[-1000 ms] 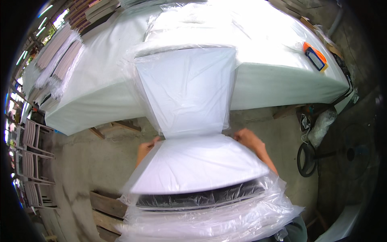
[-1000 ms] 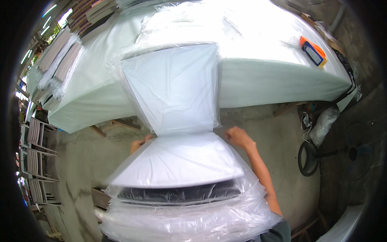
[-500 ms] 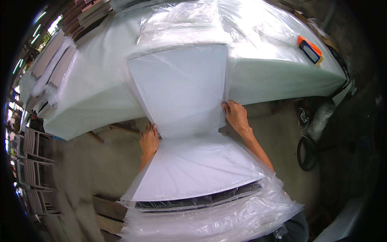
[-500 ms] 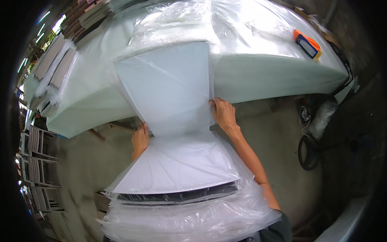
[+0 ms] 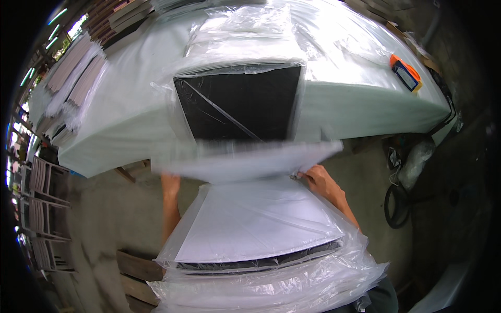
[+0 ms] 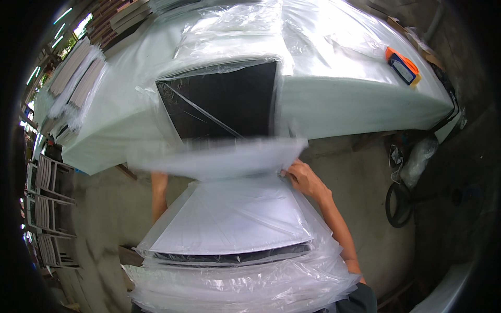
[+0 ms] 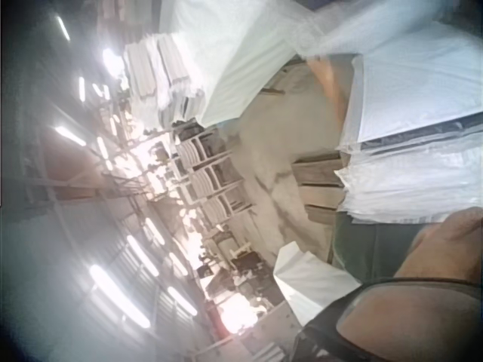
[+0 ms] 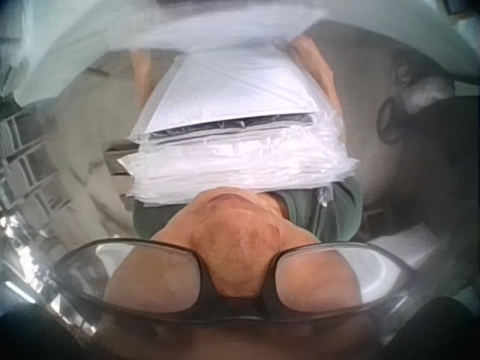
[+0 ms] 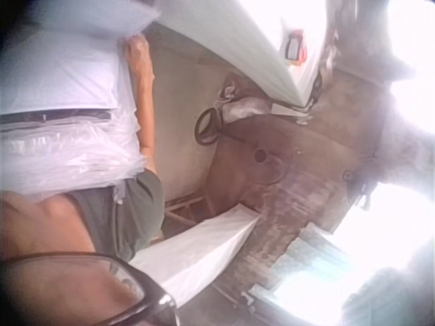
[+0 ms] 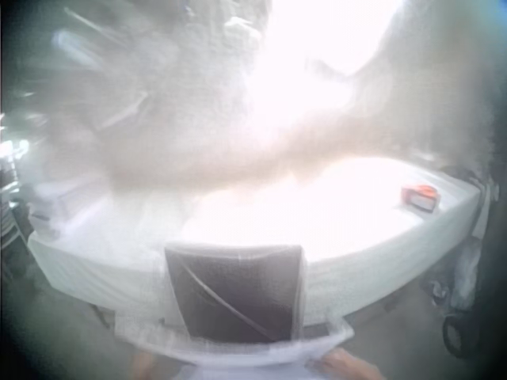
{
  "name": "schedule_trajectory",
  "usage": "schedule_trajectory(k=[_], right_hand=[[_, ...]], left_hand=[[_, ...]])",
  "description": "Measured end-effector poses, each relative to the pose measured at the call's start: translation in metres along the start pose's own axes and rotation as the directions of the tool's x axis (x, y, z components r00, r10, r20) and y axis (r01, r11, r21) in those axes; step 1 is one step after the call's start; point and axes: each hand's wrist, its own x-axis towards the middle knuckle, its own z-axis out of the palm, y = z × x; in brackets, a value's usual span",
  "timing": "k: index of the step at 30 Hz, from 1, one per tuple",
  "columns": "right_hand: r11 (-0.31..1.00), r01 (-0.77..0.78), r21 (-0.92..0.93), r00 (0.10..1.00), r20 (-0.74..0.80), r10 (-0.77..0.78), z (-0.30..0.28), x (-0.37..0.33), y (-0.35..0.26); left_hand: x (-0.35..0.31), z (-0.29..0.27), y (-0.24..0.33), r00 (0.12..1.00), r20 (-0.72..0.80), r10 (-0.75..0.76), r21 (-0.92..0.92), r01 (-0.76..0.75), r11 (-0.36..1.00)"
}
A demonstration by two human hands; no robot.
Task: The person wraps individual black books in clear plastic film and stacks them on a table.
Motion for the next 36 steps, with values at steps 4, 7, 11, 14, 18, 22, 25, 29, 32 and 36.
schedule_trajectory(k=[4, 7, 11, 14, 18, 22, 25, 29, 32, 36], right_hand=[[0.979, -0.041, 0.199, 0.993, 0.117, 0.018, -0.005, -0.006, -0.014], [0.967, -0.009, 0.255, 0.958, 0.281, -0.065, -0.027, -0.001, -0.013], [0.919, -0.344, 0.191, 0.939, 0.066, 0.338, -0.049, 0.037, -0.022], [0.891, -0.432, -0.142, 0.868, -0.336, 0.367, -0.027, 0.074, -0.022], [0.898, -0.3, -0.321, 0.932, -0.299, 0.204, 0.005, 0.071, 0.01], [0.923, -0.3, -0.24, 0.939, -0.248, 0.24, 0.014, 0.056, 0.016], [0.937, -0.257, -0.237, 0.948, -0.249, 0.197, 0.012, 0.058, 0.013], [0.925, -0.279, -0.258, 0.946, -0.238, 0.219, 0.013, 0.059, 0.017], [0.944, -0.235, -0.231, 0.96, -0.209, 0.188, 0.01, 0.057, 0.019], [0.924, -0.313, -0.22, 0.919, 0.177, 0.353, -0.02, 0.02, 0.032]], left_hand=[[0.009, 0.016, 0.078, 0.991, 0.019, 0.13, -0.333, -0.116, 0.936], [0.012, 0.029, 0.067, 0.989, 0.006, 0.147, -0.199, -0.143, 0.969], [0.006, 0.061, 0.084, 0.906, 0.283, -0.314, 0.469, 0.155, 0.87], [-0.011, 0.063, 0.043, 0.965, 0.227, -0.133, 0.459, 0.015, 0.888], [-0.021, 0.062, 0.038, 0.95, 0.245, -0.195, 0.507, 0.046, 0.861], [-0.027, 0.06, 0.03, 0.945, 0.245, -0.216, 0.49, 0.071, 0.869], [-0.023, 0.052, 0.022, 0.919, 0.3, -0.256, 0.552, 0.051, 0.832], [-0.021, 0.054, 0.014, 0.844, 0.398, -0.36, 0.622, 0.041, 0.782], [-0.024, 0.046, 0.014, 0.781, 0.482, -0.397, 0.641, -0.005, 0.768], [-0.039, 0.012, -0.034, 0.77, 0.605, -0.204, 0.211, 0.092, 0.973]])
